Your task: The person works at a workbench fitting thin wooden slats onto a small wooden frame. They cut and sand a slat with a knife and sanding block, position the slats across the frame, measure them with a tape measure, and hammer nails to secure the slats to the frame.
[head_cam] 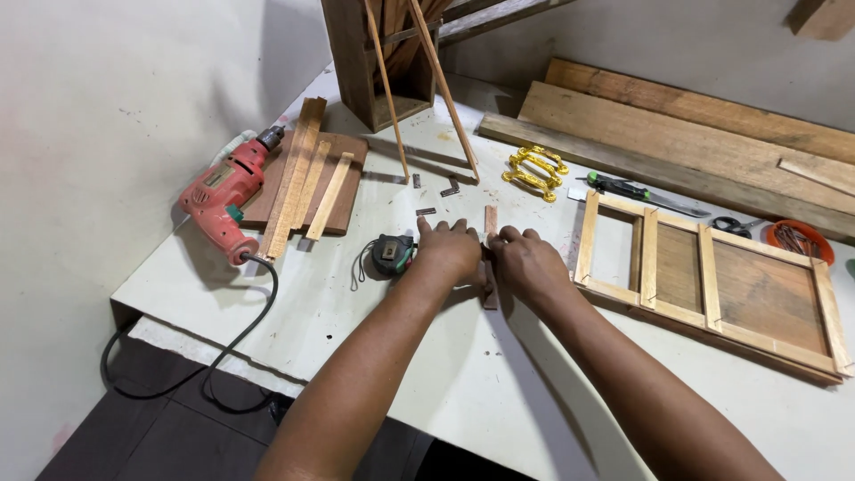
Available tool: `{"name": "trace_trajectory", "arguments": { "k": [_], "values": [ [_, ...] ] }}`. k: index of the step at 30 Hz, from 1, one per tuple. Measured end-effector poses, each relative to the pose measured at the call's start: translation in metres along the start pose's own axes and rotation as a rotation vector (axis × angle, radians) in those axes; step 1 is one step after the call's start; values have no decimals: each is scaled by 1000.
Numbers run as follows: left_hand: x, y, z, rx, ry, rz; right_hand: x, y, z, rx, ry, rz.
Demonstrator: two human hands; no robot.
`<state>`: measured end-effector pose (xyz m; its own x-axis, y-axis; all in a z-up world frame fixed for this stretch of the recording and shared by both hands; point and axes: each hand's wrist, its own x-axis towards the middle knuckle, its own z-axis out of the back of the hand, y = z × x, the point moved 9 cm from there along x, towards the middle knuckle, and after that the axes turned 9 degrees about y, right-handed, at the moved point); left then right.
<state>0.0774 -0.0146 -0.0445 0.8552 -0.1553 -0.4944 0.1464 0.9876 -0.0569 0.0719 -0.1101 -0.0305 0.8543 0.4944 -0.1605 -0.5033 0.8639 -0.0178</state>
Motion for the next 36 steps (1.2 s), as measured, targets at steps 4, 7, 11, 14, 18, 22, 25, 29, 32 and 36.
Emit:
{"name": "trace_trajectory", "arguments": {
  "k": [4,7,11,14,18,22,25,29,32,36],
  "values": [
    [-18,-4,9,30,42,5,28,-12,19,71,-156,16],
    [-16,-3,8,58,63,0,39,-12,30,71,-110,-9],
    [-14,-5,6,51,57,2,34,-15,17,24,-155,24],
    [-10,-3,4,43,50,8,15,-4,11,-6,-145,43],
    [13,3,-9,33,10,24,-31,15,9,29,-113,113],
    [1,1,-5,54,23,14,-55,26,2,23,-32,94],
    [1,2,0,50,34,25,-49,24,6,7,-56,91],
    [3,-4,0,79,68,3,-25,17,11,38,-28,51],
    [-6,-8,7,104,107,-8,7,0,12,64,-102,38],
    [-4,-8,5,124,108,-14,47,-18,16,96,-177,-15]
  ]
}}
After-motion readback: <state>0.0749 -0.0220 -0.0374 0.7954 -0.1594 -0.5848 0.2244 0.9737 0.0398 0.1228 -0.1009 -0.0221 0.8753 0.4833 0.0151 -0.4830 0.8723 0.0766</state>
